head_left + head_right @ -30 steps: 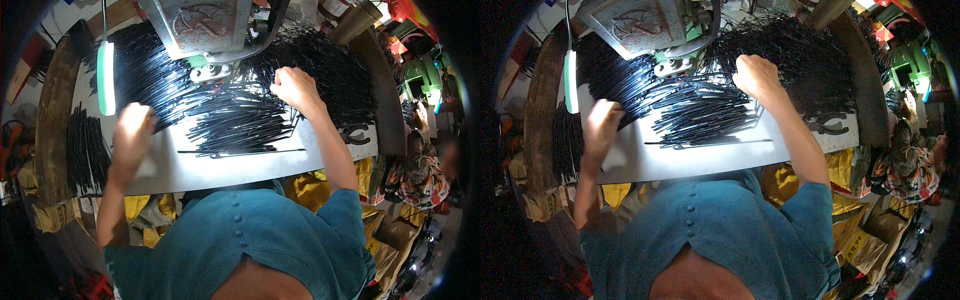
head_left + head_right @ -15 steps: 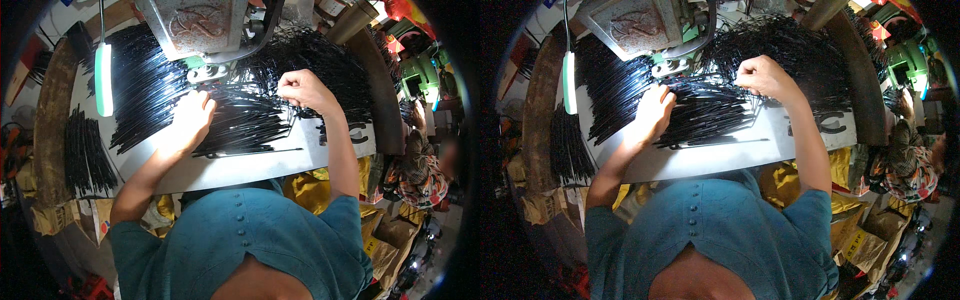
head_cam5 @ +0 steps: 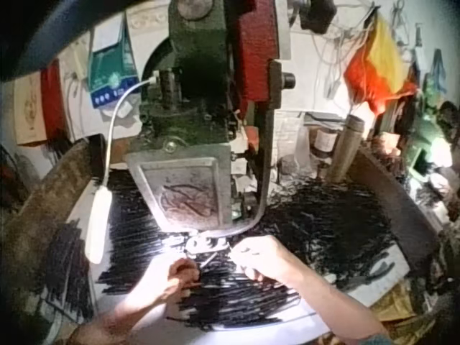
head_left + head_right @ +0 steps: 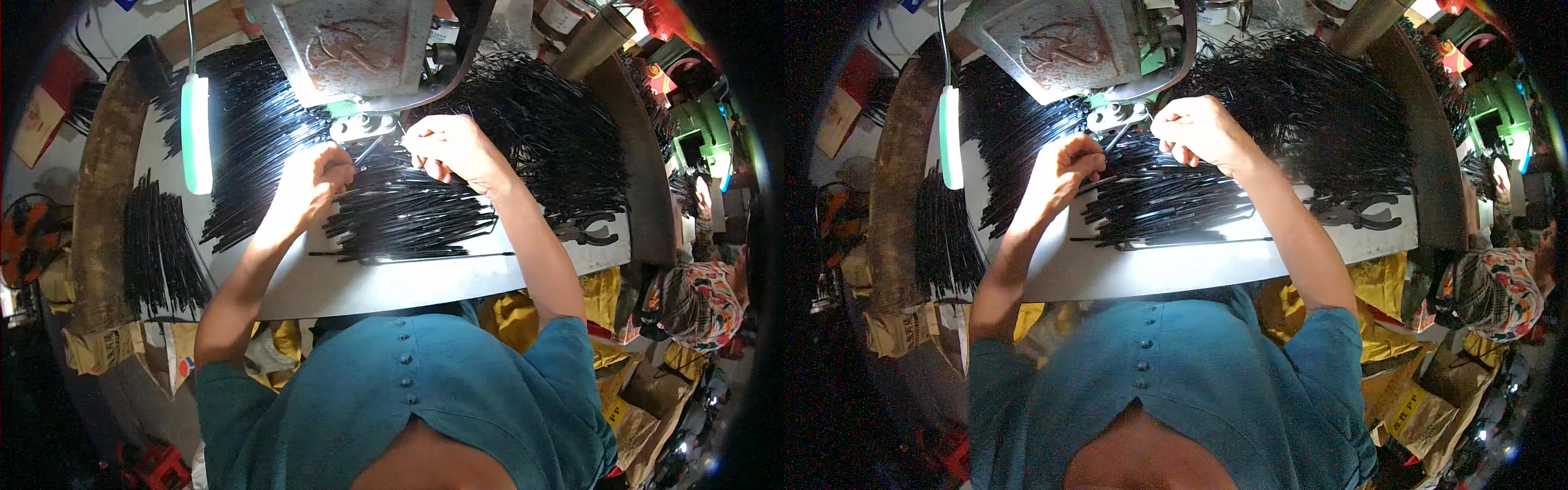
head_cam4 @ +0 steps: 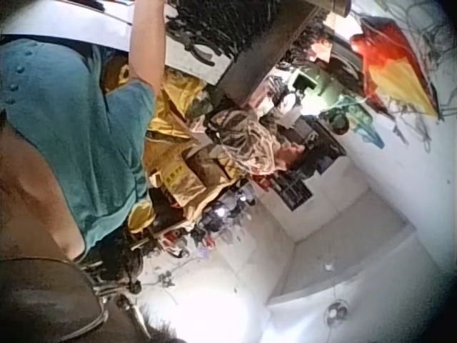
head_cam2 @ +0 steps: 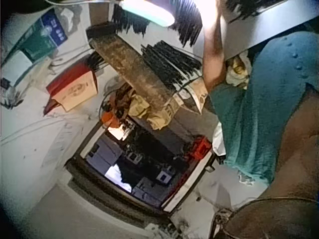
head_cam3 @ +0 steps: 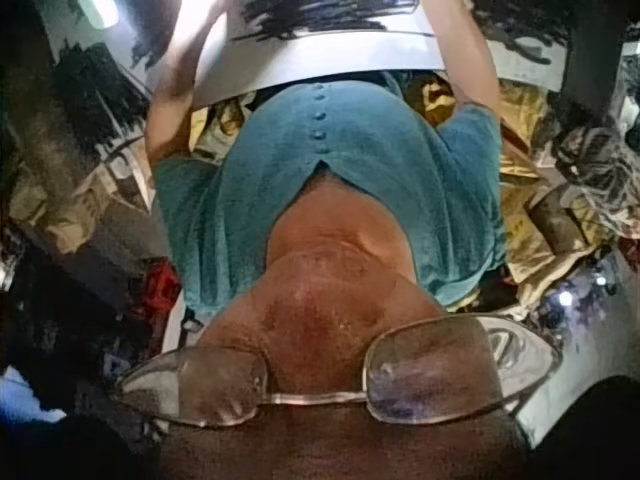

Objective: The person assembles umbrella frame parts by hand, repeatedly picking wire ribs from a pile, feeding them into a small press machine to fasten them, and placing the connected pieces aside.

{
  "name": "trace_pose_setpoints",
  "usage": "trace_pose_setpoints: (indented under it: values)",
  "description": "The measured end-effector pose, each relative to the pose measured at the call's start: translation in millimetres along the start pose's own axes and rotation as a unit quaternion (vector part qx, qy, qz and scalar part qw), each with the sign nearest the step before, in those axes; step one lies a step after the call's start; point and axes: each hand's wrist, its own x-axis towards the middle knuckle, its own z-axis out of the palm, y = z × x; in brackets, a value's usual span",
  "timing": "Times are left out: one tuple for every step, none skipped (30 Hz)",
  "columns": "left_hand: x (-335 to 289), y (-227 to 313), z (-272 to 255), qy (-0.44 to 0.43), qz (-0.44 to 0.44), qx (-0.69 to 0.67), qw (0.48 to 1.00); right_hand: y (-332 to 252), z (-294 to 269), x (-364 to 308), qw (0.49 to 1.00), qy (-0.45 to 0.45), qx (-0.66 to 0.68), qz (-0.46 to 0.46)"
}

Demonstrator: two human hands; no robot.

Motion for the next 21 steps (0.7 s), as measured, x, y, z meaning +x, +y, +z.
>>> trace_pose_setpoints:
  values:
    - [1,1,-2,0.007,0.0,-0.018,1.0,1,2,2,1.0,0.006,0.023,-0.003]
    - [-1,5,-4,0.01,0.002,-0.049,0.999,3,4,3,0.999,0.005,0.044,-0.017]
    - [0,3,-5,0.01,0.002,-0.047,0.999,3,5,4,0.999,0.004,0.045,-0.018]
    - [0,0,-5,0.014,0.006,-0.065,0.998,4,7,5,0.998,0.004,0.055,-0.021]
    - [1,-3,-6,0.018,0.01,-0.082,0.996,6,8,6,0.998,0.004,0.064,-0.024]
    - [1,-4,-5,0.017,0.01,-0.081,0.996,10,7,8,0.997,-0.006,0.078,-0.022]
    - [2,-5,-5,0.027,0.016,-0.085,0.996,10,7,8,0.997,-0.006,0.079,-0.022]
    - [2,-5,-5,0.037,0.021,-0.089,0.995,11,8,8,0.996,-0.004,0.089,-0.024]
    - [2,-5,-5,0.037,0.021,-0.089,0.995,11,9,9,0.995,-0.003,0.099,-0.026]
    - [2,-3,-5,0.023,-0.007,-0.114,0.993,11,10,9,0.995,-0.003,0.099,-0.026]
    - [2,-2,-5,0.009,-0.034,-0.14,0.99,10,12,10,0.994,0.001,0.102,-0.037]
    - [1,0,-4,0.008,-0.034,-0.14,0.99,9,13,10,0.993,0.005,0.105,-0.05]
    - [0,2,-2,0.002,-0.029,-0.164,0.986,8,14,10,0.993,0.005,0.105,-0.049]
    - [-2,4,-1,-0.005,-0.024,-0.188,0.982,8,15,10,0.995,0.002,0.086,-0.054]
    - [-2,5,-1,-0.006,-0.025,-0.189,0.982,7,15,10,0.996,-0.001,0.067,-0.058]
    - [-3,6,-1,-0.018,-0.036,-0.183,0.982,4,17,9,0.997,0.008,0.043,-0.061]
    - [-3,8,-1,-0.03,-0.048,-0.178,0.982,5,16,9,0.997,0.009,0.043,-0.06]
    - [-3,11,-1,-0.037,-0.048,-0.162,0.985,6,15,8,0.997,-0.001,0.045,-0.063]
    - [-3,10,-1,-0.038,-0.049,-0.164,0.985,7,14,7,0.997,-0.011,0.047,-0.067]
    - [-3,7,-1,-0.063,-0.049,-0.157,0.984,6,14,6,0.997,-0.011,0.047,-0.065]
    - [-3,6,-1,-0.089,-0.048,-0.151,0.983,3,14,5,0.997,-0.002,0.019,-0.07]
